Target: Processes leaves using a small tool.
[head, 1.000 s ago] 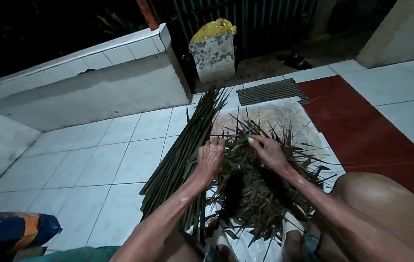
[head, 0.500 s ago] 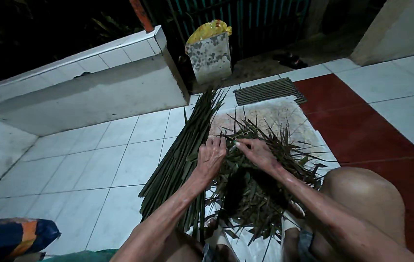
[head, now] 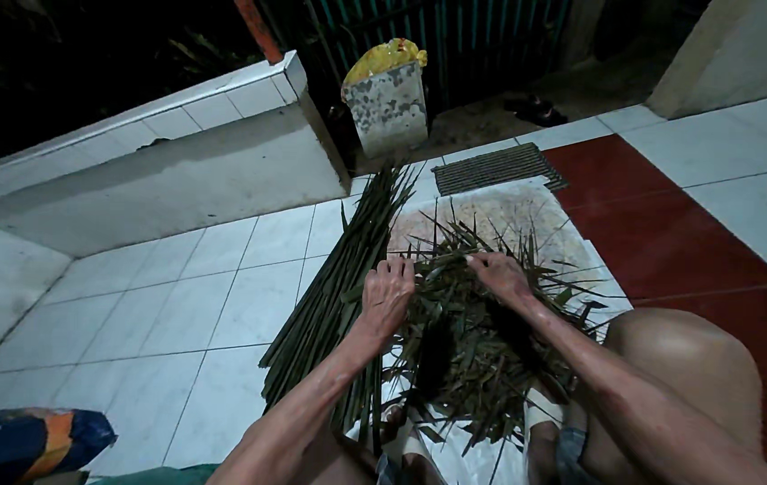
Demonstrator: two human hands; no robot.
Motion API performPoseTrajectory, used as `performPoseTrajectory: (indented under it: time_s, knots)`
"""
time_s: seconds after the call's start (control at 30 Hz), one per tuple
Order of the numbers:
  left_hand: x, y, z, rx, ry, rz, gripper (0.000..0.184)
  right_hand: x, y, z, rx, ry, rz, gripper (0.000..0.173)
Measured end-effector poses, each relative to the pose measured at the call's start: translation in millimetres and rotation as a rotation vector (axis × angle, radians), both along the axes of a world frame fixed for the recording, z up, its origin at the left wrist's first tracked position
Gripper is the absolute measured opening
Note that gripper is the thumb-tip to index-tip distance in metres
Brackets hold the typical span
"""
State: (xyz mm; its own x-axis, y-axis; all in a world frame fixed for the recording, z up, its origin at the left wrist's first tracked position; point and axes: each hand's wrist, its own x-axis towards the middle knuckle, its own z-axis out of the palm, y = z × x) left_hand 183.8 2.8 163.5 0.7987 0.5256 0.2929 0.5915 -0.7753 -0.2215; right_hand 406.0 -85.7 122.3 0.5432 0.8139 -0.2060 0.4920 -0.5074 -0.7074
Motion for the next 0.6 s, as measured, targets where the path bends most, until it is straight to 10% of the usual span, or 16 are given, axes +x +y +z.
performPoseTrajectory:
  time_s: [0.23,0.6]
  knots:
    - [-1,8,-1,0.100,-0.076,0.002,0.027,-3,-12,0,0.310,0.106,0.058,0.039]
    - [1,7,-12,0.204,-0.139,-0.056,0.025,-36,-5,25,0.208,0.126,0.255,0.040]
